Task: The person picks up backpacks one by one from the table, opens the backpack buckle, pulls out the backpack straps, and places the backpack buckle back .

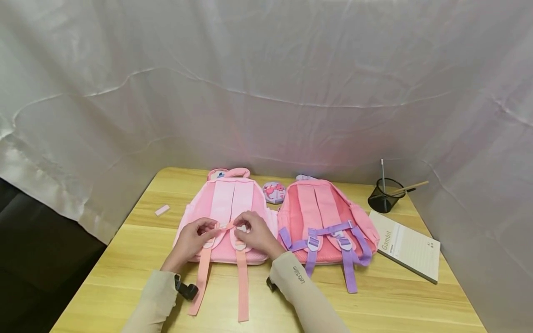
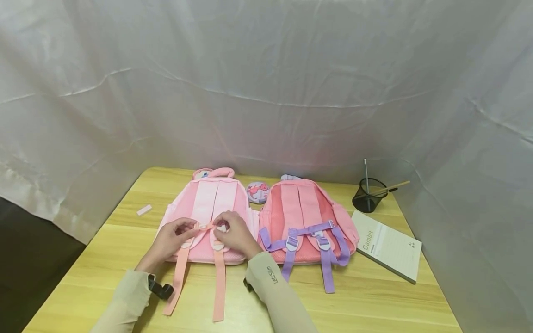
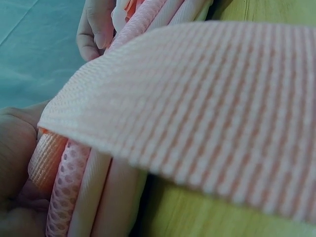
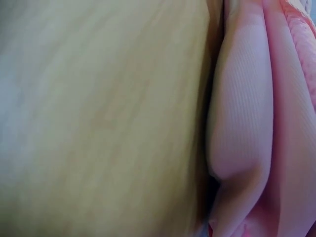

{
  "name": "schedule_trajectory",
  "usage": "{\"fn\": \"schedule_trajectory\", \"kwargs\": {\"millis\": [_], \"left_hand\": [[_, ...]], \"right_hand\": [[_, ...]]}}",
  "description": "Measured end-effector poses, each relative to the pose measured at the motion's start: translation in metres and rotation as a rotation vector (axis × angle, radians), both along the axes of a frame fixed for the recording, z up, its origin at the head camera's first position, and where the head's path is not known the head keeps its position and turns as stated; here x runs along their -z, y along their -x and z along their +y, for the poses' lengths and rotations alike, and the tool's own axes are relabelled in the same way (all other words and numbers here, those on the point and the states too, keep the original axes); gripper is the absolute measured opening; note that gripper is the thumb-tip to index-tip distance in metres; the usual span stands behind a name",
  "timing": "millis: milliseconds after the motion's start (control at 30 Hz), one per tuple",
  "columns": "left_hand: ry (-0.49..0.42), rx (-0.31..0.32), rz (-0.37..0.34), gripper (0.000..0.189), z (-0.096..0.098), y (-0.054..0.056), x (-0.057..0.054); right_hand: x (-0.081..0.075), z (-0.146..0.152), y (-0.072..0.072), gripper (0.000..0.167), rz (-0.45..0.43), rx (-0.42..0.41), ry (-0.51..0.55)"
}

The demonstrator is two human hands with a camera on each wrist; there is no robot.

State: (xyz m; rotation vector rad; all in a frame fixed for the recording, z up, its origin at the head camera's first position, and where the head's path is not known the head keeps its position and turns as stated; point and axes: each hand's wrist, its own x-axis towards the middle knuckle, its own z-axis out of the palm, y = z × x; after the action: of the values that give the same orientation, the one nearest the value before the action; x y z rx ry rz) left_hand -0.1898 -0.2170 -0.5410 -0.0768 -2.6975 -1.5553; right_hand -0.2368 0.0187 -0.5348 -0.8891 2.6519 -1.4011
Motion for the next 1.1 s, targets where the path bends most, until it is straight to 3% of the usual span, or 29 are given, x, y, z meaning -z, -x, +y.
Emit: {"fn": "schedule_trajectory", "kwargs": {"millis": [233,433,633,967,1100], "left_hand": [[0.006,-0.022,-0.016,0.027,-0.003,-0.003,-0.001],[0.001,-0.002,0.03,0.026,-0.003,-0.002,-0.001],[0.047,0.089,0.062,0.028,0.001,0.0,0.0],[0.064,0.205,0.1,0.038,-0.003,0.002,-0.003],[0.057,0.219,0.128,0.035,-0.006,0.002,-0.002]], "right_hand": [[-0.003,-0.008,0.001,0.012,0.032,0.055,0.016],[-0.008,-0.016,0.006,0.013,0.105,0.053,-0.075],[-0.003,-0.014,0.01,0.014,0.107,0.07,-0.167],[-0.004,-0.015,0.007,0.012,0.087,0.075,-0.2],[-0.003,-0.017,0.008,0.012,0.089,0.079,-0.23]]}}
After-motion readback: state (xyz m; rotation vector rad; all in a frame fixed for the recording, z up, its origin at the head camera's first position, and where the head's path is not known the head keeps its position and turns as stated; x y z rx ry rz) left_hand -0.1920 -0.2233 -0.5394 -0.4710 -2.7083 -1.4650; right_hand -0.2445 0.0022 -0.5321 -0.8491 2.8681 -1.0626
